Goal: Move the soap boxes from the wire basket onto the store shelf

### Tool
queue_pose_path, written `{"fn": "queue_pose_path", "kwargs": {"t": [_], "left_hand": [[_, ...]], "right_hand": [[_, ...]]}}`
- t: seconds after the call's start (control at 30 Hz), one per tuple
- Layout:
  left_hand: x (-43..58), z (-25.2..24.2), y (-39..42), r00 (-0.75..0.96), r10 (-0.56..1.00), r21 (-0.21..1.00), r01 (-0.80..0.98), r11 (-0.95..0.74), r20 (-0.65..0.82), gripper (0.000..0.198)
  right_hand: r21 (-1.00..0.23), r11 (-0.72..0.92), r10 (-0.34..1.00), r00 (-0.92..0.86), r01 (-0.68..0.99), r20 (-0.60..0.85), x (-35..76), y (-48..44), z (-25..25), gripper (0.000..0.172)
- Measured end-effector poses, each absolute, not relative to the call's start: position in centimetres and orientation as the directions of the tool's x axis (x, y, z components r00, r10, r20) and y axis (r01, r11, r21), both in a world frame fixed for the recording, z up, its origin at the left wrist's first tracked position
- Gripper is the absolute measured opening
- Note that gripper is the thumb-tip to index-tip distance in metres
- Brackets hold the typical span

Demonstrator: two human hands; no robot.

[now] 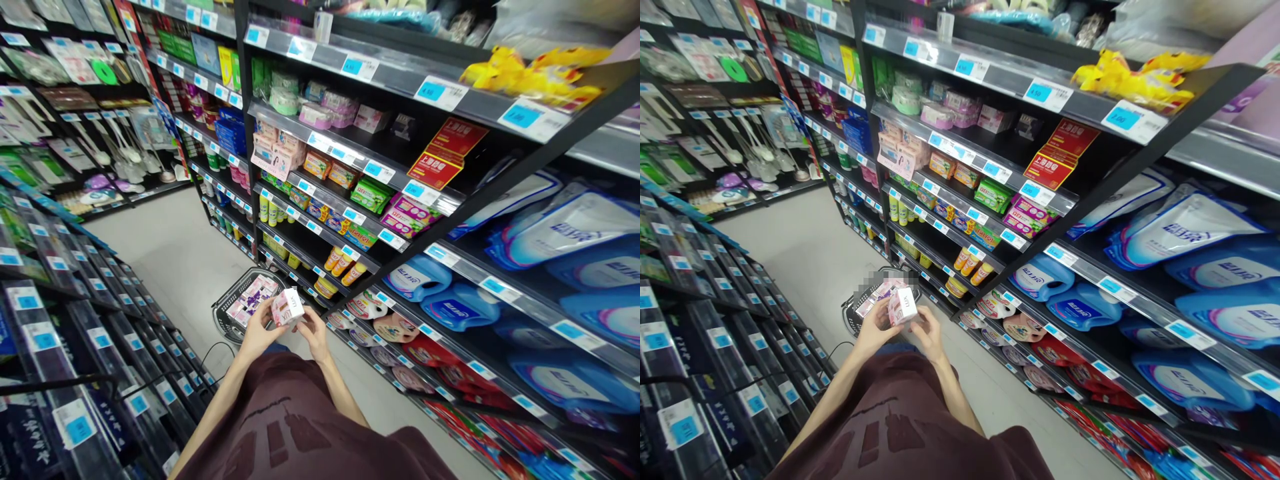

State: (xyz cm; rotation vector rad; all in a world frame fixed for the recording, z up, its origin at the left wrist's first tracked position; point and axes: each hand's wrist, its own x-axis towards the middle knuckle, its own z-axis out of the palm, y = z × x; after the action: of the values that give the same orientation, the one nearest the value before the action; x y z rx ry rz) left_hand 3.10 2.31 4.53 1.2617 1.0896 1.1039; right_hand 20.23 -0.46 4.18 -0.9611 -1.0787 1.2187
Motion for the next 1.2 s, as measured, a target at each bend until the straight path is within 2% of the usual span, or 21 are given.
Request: {"fn": "queue_pose_path", "kwargs": {"t": [0.23,0.63,0.83,1.2], "left_hand": [[3.2,5.2,2.2,0.162,0.986,0.998,-0.052,-0.024,0.032,0.070],[3.4,4.9,2.1,0.201,0.979,0.991,-0.133,-0.013,0.040,0.071],[3.2,5.5,1.9,0.294,0.954,0.993,-0.115,-0.031,0.064,0.068],[3.1,4.8,1.8,0.306,0.951,0.998,-0.057,-0.030,0.047,0.066]], "right_hand": [[-0.968,0.049,0.998,-0.018,-0.247,0.056,20.0,-0.4,3.6,0.036],[-0.972,0.039,0.999,-0.021,-0.232,0.045,19.8,-0.5,3.5,0.063],[-0.969,0.053,0.996,-0.052,-0.240,0.067,20.2,-0.7,2.6,0.060],[-0.969,0.078,0.997,-0.004,-0.235,0.082,20.1,-0.5,2.3,0.062]]}}
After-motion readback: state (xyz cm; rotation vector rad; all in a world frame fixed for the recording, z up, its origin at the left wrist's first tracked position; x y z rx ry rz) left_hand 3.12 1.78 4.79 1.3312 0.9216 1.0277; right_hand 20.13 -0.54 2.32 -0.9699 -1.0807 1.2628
